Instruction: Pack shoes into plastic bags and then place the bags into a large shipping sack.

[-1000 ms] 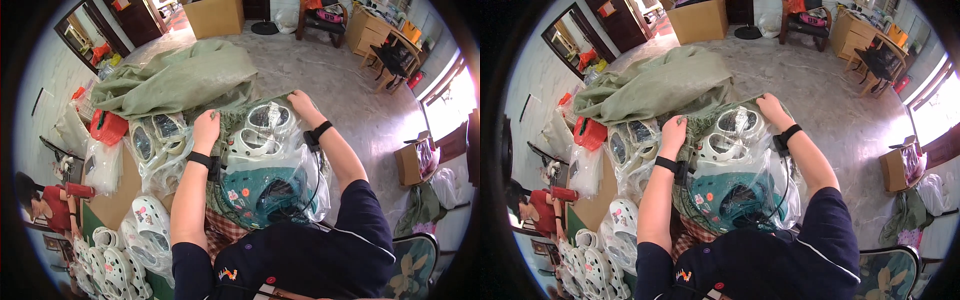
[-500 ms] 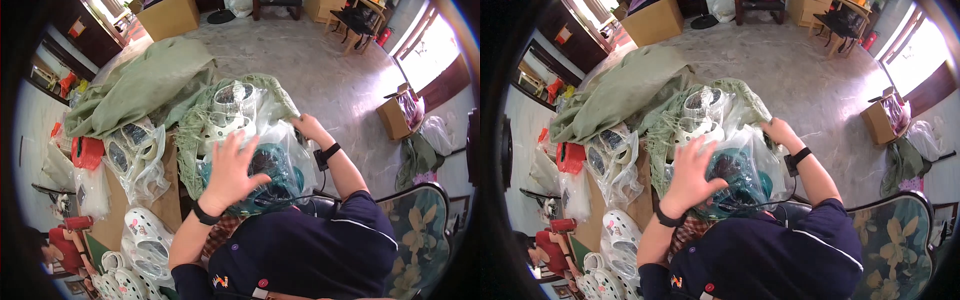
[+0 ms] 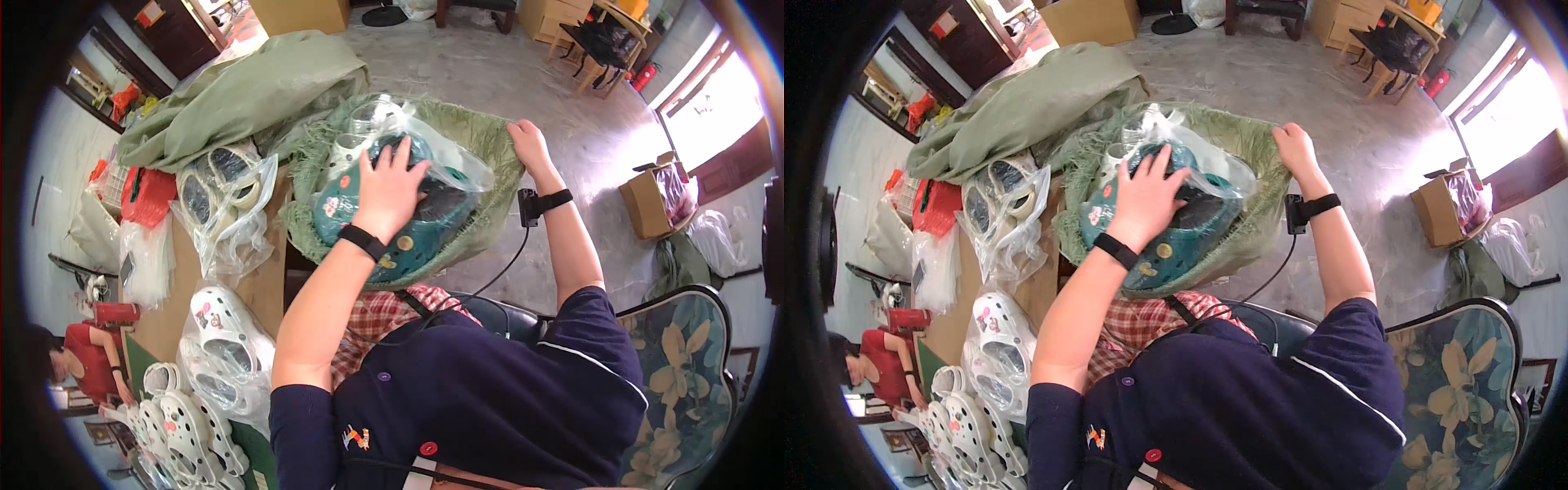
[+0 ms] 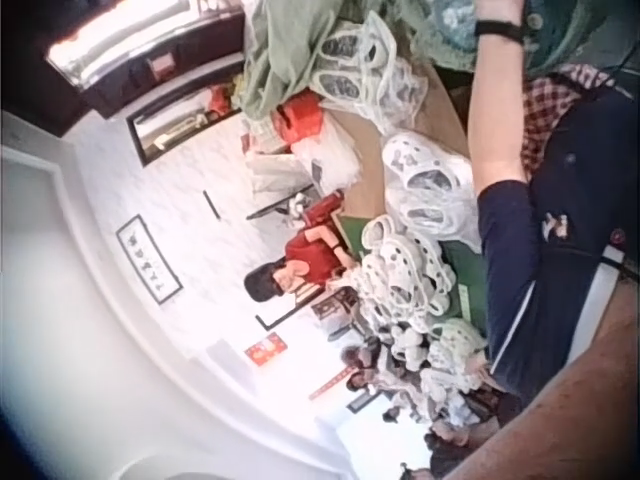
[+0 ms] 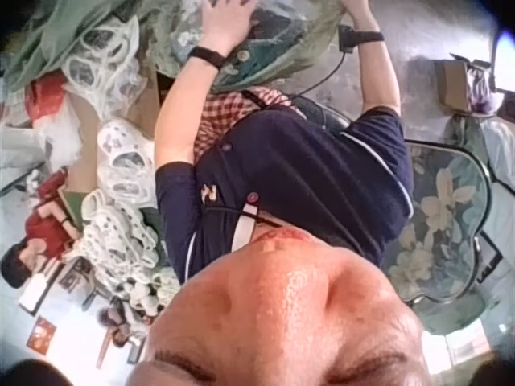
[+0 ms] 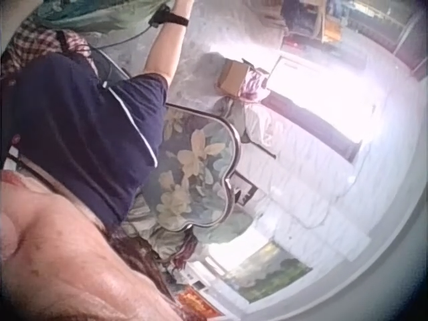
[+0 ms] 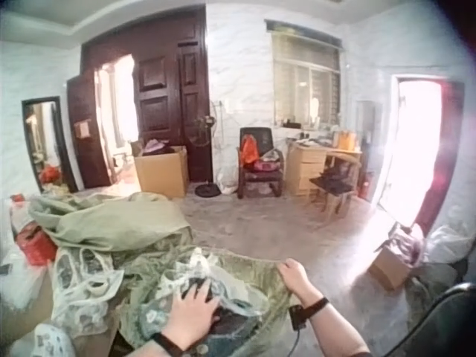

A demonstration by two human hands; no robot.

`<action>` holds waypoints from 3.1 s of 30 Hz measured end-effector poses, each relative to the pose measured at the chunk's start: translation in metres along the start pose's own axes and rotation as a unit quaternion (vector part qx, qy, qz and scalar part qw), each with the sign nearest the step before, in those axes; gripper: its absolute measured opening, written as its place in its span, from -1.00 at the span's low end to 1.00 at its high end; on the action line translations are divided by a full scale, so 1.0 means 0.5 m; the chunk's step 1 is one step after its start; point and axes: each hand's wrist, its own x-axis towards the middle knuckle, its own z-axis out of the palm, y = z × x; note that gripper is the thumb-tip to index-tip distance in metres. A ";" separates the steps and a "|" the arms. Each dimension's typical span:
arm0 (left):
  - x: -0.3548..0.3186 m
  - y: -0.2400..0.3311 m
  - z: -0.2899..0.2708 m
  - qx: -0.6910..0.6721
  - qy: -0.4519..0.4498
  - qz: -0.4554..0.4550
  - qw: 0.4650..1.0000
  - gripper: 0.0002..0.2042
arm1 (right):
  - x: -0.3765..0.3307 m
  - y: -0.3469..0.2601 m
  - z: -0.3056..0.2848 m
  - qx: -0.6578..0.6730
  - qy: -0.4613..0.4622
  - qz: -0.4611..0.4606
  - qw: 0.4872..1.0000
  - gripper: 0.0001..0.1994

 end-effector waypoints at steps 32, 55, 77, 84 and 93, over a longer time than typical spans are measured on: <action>-0.597 0.021 0.052 -0.201 -0.009 -0.282 0.938 -0.63 | -0.767 -0.785 0.599 0.005 -0.263 -0.866 0.425 -0.61; -0.563 -0.066 0.059 -0.237 0.201 -0.273 0.910 -0.57 | -0.605 -0.799 0.525 0.092 -0.224 -0.820 0.519 -0.94; -0.127 0.061 -0.310 0.040 0.360 0.006 0.932 -0.36 | -0.015 -0.489 0.017 0.117 -0.342 -0.368 0.857 -0.80; 0.044 -0.024 -0.247 -0.102 0.076 -0.048 0.991 -0.12 | -0.028 -0.413 0.030 0.221 -0.434 -0.305 0.818 -0.73; 0.044 -0.162 -0.139 -0.117 -0.054 -0.104 0.986 -0.73 | 0.061 -0.170 -0.086 -0.024 -0.222 -0.294 0.929 -0.52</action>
